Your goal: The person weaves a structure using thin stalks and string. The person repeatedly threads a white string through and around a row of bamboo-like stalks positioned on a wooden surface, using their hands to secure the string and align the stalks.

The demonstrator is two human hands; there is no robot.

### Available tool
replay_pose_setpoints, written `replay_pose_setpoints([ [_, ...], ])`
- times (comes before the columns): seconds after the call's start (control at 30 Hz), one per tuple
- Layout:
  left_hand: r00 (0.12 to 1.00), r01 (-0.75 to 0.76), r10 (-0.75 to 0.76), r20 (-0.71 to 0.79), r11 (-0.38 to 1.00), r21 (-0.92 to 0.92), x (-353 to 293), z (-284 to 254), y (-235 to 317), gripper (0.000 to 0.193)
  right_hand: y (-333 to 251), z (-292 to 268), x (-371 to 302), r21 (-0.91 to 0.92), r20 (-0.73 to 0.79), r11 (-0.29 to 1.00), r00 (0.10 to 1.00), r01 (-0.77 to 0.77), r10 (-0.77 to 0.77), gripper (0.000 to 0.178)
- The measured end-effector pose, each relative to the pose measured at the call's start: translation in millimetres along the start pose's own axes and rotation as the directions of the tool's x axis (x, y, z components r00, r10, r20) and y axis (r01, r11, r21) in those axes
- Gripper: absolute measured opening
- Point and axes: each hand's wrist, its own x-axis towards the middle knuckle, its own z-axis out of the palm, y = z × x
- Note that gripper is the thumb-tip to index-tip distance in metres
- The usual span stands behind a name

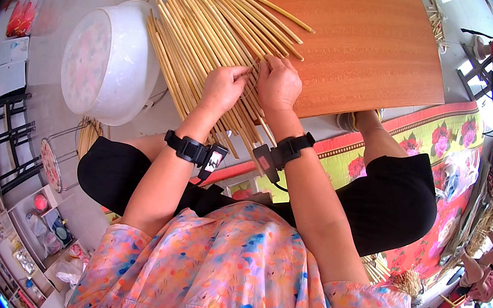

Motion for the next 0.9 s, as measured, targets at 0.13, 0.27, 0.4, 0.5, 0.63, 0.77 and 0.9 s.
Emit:
replay_pose_setpoints([
  [0.13,1.0,-0.004,0.004,-0.001,1.0,-0.015,-1.3,-0.8,0.3,0.025,0.1,0.5,-0.3,-0.014,0.004,1.0,1.0,-0.002,0.002,0.019],
  [0.27,1.0,0.003,-0.003,-0.001,1.0,-0.01,-1.3,-1.0,-0.2,0.025,-0.4,1.1,-0.9,-0.009,0.0,1.0,1.0,0.004,-0.004,0.019],
  [0.4,1.0,0.007,-0.007,-0.004,1.0,0.002,0.4,-0.1,1.5,0.024,2.0,2.4,-0.7,0.018,-0.047,0.999,0.998,0.031,-0.03,0.017],
  [0.5,0.999,0.033,-0.035,-0.042,0.999,-0.031,-0.6,4.0,2.3,0.023,3.8,3.9,0.5,0.067,-0.071,0.995,0.995,0.07,-0.065,0.014],
  [0.63,0.989,0.035,-0.045,-0.138,0.997,-0.075,-1.0,13.2,0.3,0.021,6.9,4.6,2.4,0.114,-0.081,0.988,0.992,0.105,-0.097,0.012],
  [0.77,0.986,0.072,-0.088,-0.139,0.99,-0.119,2.5,16.6,-0.2,0.02,11.7,5.0,6.6,0.125,-0.076,0.983,0.989,0.132,-0.123,0.013],
  [0.9,0.985,0.11,-0.126,-0.12,0.986,-0.128,5.1,14.6,2.4,0.019,11.2,2.2,7.6,0.12,-0.061,0.983,0.99,0.137,-0.131,0.012],
])
